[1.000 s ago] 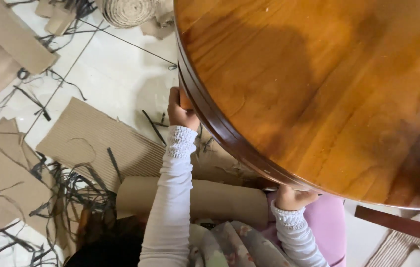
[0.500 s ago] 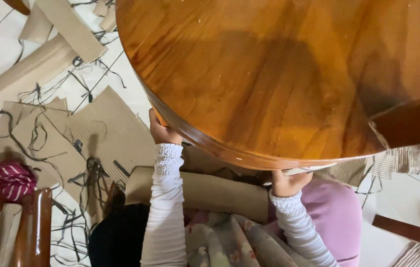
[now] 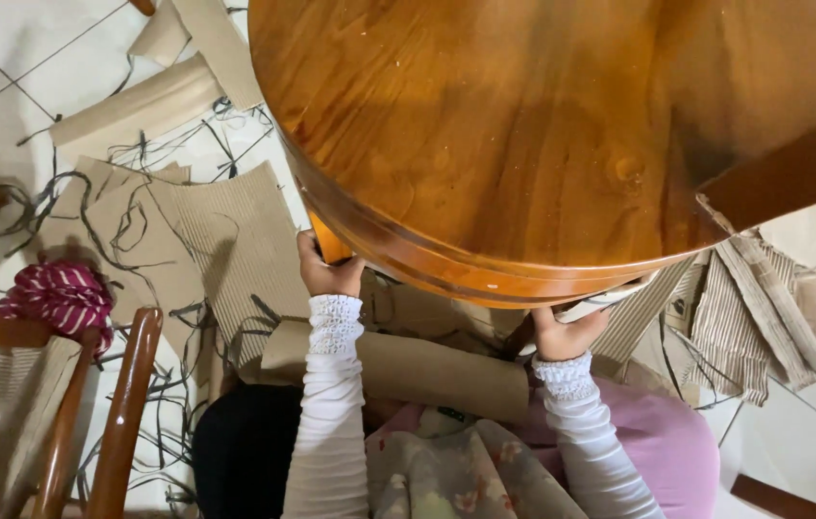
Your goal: The person is wrapping the legs of a wooden stool with corrugated cardboard and securing it with black string to protect it during transport.
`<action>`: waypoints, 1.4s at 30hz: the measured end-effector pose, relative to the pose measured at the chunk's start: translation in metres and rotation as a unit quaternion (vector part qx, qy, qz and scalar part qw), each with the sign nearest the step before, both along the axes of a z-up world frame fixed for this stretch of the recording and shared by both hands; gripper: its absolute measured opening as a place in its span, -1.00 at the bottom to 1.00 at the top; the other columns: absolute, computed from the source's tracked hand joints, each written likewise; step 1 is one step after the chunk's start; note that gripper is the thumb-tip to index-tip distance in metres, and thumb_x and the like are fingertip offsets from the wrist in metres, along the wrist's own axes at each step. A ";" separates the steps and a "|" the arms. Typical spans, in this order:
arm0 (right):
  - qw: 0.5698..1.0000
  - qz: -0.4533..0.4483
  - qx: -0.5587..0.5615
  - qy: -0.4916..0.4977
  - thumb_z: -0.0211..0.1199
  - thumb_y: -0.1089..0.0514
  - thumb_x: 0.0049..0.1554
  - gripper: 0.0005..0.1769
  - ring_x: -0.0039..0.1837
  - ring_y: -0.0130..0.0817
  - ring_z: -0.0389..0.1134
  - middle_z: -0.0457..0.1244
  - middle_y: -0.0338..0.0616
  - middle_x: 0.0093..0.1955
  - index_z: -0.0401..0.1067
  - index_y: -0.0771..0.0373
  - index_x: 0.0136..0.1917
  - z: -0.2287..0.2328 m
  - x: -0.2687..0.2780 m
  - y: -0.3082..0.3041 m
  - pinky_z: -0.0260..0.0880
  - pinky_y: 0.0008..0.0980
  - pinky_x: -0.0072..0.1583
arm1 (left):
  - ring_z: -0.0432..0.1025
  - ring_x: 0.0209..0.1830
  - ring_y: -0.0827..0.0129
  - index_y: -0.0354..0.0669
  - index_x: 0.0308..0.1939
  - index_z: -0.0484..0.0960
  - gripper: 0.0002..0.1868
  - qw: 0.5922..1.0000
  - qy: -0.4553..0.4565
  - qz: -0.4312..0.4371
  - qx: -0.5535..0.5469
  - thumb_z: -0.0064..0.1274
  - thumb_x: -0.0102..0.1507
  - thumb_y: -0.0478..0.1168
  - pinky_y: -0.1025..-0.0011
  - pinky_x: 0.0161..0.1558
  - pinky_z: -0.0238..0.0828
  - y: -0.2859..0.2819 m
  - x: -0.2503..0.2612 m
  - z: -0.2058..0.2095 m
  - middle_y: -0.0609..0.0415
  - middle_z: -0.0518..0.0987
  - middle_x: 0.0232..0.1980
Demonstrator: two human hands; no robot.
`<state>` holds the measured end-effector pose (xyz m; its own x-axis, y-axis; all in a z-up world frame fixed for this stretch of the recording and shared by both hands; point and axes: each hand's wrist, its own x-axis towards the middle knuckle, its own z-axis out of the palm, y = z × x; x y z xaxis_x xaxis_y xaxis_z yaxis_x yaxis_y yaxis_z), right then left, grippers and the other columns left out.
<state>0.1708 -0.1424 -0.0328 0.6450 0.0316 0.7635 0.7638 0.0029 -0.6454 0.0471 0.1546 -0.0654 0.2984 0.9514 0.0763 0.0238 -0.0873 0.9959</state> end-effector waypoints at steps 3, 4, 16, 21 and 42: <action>1.000 0.022 -0.003 -0.006 0.54 0.58 -0.20 -0.20 0.28 -0.13 0.24 0.28 0.22 0.18 0.30 0.60 0.30 -0.025 0.018 0.000 0.30 0.10 0.32 | 0.49 -0.24 0.24 -0.05 -0.15 0.42 -0.41 1.000 -0.012 0.015 0.012 0.42 -0.10 -0.48 0.19 -0.19 0.47 -0.001 -0.007 0.001 -0.02 0.51 -0.28; 1.000 0.025 -0.003 -0.005 0.54 0.58 -0.20 -0.20 0.28 -0.13 0.24 0.28 0.22 0.18 0.30 0.60 0.30 -0.034 0.025 -0.001 0.30 0.10 0.32 | 0.49 -0.24 0.24 -0.05 -0.15 0.42 -0.41 1.000 -0.011 0.017 0.011 0.42 -0.10 -0.48 0.19 -0.19 0.47 -0.003 -0.011 0.004 -0.02 0.51 -0.28; 0.998 0.043 -0.016 -0.039 0.45 0.59 -0.11 -0.24 0.31 0.16 0.28 0.23 0.35 0.20 0.27 0.58 0.35 -0.075 0.083 -0.011 0.30 0.14 0.29 | 0.52 -0.21 0.15 -0.05 -0.21 0.33 -0.36 0.997 0.029 0.068 -0.025 0.48 -0.16 -0.39 0.15 -0.16 0.47 -0.037 -0.011 -0.017 -0.11 0.56 -0.26; 1.000 -0.008 -0.023 0.009 0.40 0.54 -0.06 -0.14 0.41 0.14 0.21 0.16 0.30 0.33 0.11 0.47 0.45 -0.067 0.070 -0.003 0.21 0.10 0.40 | 0.48 -0.23 0.25 -0.03 -0.27 0.29 -0.39 0.997 0.013 0.064 -0.034 0.44 -0.16 -0.36 0.23 -0.17 0.46 -0.053 -0.008 -0.008 -0.02 0.50 -0.33; 0.965 -0.187 -0.047 0.177 0.44 0.51 0.05 -0.37 0.24 0.26 0.33 0.37 0.21 0.17 0.43 0.34 0.38 -0.146 0.025 -0.024 0.47 0.22 0.04 | 0.56 -0.32 -0.18 -0.12 -0.21 0.30 -0.58 0.957 0.179 -0.208 0.093 0.26 0.05 -0.19 -0.09 -0.22 0.44 -0.010 -0.056 -0.063 -0.18 0.54 -0.37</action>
